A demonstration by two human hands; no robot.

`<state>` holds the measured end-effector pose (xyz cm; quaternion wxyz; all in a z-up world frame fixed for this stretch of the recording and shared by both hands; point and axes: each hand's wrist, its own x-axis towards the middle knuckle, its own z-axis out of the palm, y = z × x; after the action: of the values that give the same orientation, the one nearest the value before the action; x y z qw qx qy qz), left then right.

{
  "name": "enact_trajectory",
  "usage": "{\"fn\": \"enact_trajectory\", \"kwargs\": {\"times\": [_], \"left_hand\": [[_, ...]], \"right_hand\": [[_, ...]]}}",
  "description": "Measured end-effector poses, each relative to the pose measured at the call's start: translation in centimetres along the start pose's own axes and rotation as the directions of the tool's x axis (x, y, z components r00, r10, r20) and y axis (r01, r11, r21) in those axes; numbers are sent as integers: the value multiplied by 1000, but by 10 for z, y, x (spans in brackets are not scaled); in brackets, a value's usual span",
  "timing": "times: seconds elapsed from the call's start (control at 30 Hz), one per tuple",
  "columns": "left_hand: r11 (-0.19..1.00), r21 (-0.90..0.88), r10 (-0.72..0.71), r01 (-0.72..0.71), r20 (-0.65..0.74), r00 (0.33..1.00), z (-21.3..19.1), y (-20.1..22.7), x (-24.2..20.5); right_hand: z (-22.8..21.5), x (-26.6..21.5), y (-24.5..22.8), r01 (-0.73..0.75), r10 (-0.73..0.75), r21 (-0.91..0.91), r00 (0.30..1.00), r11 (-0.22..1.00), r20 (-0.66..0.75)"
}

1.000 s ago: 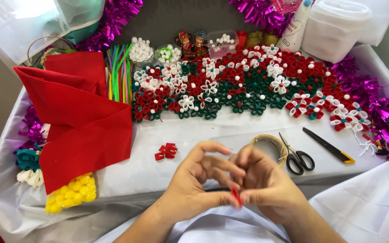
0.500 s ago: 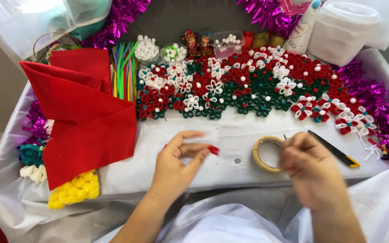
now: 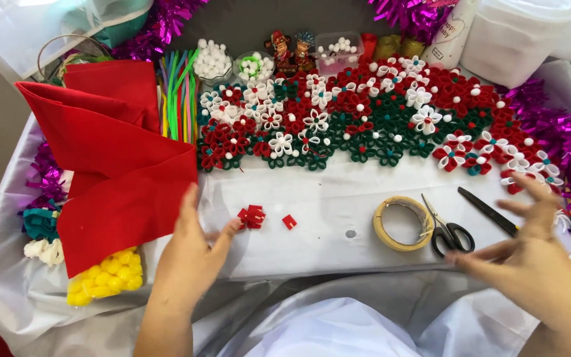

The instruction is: Folding small squares of red fabric into decorative petals and trimming the edges with scissors.

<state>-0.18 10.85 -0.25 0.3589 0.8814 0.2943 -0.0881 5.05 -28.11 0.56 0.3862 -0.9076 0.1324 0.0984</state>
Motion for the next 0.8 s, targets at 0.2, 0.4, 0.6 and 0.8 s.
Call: {"fn": "enact_trajectory", "kwargs": {"times": [0.2, 0.4, 0.6, 0.8], "left_hand": [[982, 181, 27, -47, 112, 993, 36, -24, 20], [929, -328, 223, -171, 128, 966, 83, -22, 41], [896, -382, 295, -228, 125, 947, 70, -10, 29], [909, -341, 298, -240, 128, 946, 77, -6, 34]], "right_hand": [[35, 5, -21, -59, 65, -43, 986, 997, 152], [71, 17, -9, 158, -155, 34, 986, 987, -64], [87, 12, 0, 398, -401, -64, 883, 915, -243], [131, 19, 23, 594, -595, -123, 803, 795, 28]]}}
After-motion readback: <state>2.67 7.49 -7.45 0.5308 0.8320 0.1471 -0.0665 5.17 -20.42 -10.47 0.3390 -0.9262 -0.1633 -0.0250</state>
